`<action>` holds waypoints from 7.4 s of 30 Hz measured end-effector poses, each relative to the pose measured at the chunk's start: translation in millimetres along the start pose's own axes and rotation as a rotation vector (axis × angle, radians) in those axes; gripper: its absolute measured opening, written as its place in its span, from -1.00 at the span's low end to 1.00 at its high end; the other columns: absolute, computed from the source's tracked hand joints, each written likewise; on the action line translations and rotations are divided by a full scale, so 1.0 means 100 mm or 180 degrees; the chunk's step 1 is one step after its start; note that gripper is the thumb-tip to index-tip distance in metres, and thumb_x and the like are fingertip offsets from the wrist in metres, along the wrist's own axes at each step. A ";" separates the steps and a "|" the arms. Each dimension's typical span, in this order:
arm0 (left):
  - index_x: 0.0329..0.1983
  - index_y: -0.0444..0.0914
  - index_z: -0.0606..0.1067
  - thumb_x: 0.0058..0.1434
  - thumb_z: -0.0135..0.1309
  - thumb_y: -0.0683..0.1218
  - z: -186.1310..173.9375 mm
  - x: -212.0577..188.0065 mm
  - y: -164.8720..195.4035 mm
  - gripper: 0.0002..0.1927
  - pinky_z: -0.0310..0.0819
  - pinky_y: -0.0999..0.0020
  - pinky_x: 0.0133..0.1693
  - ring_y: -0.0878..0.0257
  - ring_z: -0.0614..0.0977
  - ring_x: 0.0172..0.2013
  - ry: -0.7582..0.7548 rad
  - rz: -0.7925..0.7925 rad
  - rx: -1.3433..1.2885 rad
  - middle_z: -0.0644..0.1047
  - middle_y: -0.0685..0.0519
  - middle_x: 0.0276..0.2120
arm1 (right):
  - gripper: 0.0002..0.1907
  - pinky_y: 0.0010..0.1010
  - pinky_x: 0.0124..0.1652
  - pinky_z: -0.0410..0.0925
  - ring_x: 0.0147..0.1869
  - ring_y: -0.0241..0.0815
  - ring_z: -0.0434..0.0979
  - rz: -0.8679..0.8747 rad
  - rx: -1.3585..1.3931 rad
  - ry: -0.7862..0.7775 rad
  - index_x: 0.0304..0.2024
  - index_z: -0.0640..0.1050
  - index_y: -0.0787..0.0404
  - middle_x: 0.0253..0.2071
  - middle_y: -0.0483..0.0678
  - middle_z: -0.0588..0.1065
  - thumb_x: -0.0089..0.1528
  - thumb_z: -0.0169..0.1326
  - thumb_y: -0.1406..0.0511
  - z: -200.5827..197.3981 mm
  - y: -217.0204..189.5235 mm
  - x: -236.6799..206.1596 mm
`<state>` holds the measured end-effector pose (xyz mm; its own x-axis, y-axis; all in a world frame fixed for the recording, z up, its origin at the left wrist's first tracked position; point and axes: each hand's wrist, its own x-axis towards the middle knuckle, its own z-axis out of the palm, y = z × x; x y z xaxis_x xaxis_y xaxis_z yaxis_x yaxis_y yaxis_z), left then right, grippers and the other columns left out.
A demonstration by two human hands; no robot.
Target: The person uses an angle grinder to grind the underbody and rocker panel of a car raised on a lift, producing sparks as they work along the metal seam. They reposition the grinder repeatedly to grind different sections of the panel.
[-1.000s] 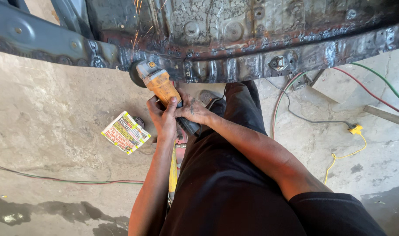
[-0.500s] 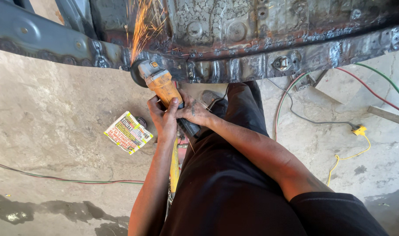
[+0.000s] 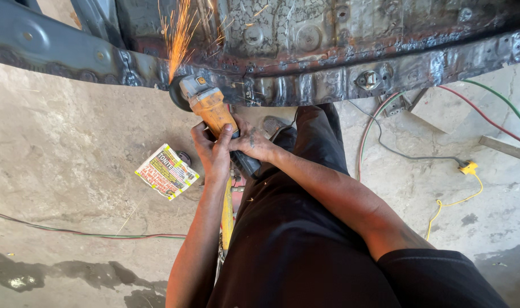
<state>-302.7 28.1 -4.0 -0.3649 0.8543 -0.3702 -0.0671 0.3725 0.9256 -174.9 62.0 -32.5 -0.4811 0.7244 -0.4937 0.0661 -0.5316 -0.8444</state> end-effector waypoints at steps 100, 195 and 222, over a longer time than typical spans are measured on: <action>0.18 -0.29 0.35 0.23 0.23 -0.17 0.71 0.40 -0.56 -0.52 0.47 0.27 0.06 0.18 0.57 0.01 0.0018 -0.0766 -0.1485 0.55 -0.08 0.00 | -0.24 -0.19 0.06 0.39 0.16 0.15 0.58 0.0147 -0.1156 0.0369 0.25 0.31 0.24 0.03 0.21 0.55 0.05 0.23 0.15 -0.72 -0.07 0.19; 0.20 -0.31 0.31 0.18 0.29 -0.19 1.09 0.19 -0.57 -0.43 0.48 0.21 0.13 0.15 0.58 0.06 0.0152 -0.0695 -0.1659 0.53 -0.04 0.04 | 0.17 -0.20 0.20 0.37 0.34 0.13 0.51 -0.0248 -0.1393 -0.0278 0.51 0.01 0.10 0.21 0.22 0.50 0.01 0.42 0.20 -1.10 0.01 0.06; 0.20 -0.32 0.32 0.20 0.31 -0.20 1.03 0.14 -0.57 -0.44 0.44 0.25 0.14 0.21 0.55 0.07 0.0134 -0.0544 -0.1545 0.52 0.00 0.05 | 0.09 -0.15 0.14 0.39 0.28 0.17 0.54 0.0002 -0.1725 -0.0280 0.48 0.10 0.07 0.11 0.22 0.56 0.01 0.40 0.17 -1.08 -0.05 -0.01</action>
<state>-208.1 55.7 -70.2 -0.3475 0.7769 -0.5251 -0.5486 0.2857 0.7857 -80.3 111.8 -50.5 -0.5506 0.6723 -0.4947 0.4962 -0.2130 -0.8417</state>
